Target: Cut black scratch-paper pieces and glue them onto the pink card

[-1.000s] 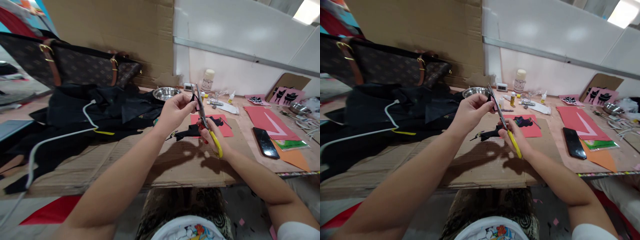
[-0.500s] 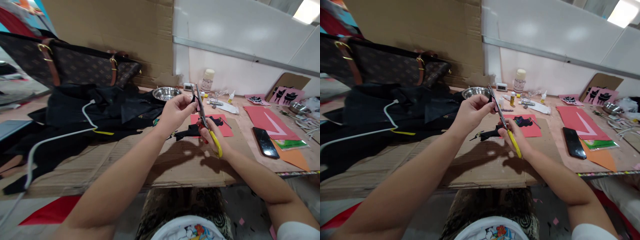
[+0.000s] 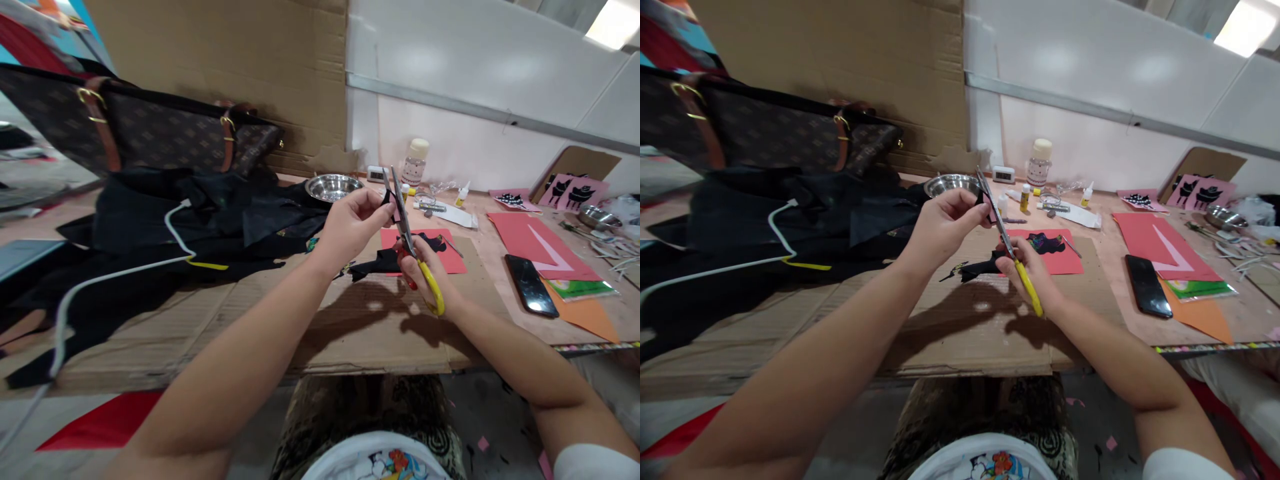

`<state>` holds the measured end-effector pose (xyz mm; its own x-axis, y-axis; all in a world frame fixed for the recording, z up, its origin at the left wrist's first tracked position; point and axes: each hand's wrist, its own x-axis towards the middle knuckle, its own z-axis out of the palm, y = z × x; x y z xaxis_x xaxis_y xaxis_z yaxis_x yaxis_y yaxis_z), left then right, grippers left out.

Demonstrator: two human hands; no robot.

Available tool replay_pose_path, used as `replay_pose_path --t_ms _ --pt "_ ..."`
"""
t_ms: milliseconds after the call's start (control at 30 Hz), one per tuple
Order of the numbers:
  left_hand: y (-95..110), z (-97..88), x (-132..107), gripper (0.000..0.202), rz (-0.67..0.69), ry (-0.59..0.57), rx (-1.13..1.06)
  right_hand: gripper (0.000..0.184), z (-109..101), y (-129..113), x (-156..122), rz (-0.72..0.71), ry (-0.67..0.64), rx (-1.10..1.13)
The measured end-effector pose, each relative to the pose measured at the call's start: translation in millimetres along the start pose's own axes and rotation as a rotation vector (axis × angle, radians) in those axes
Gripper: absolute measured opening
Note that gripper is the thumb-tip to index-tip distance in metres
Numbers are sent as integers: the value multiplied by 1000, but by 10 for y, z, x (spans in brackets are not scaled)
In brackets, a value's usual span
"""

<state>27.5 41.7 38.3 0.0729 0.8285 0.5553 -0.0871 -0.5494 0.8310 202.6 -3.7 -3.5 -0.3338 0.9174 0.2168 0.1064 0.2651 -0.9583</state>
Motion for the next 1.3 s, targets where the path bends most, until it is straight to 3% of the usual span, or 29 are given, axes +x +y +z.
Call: replay_pose_path --t_ms 833,1300 --pt "40 -23 26 12 -7 34 -87 56 3 14 18 -9 9 17" --pt "40 -11 14 16 13 45 -8 56 -19 78 8 -65 -39 2"
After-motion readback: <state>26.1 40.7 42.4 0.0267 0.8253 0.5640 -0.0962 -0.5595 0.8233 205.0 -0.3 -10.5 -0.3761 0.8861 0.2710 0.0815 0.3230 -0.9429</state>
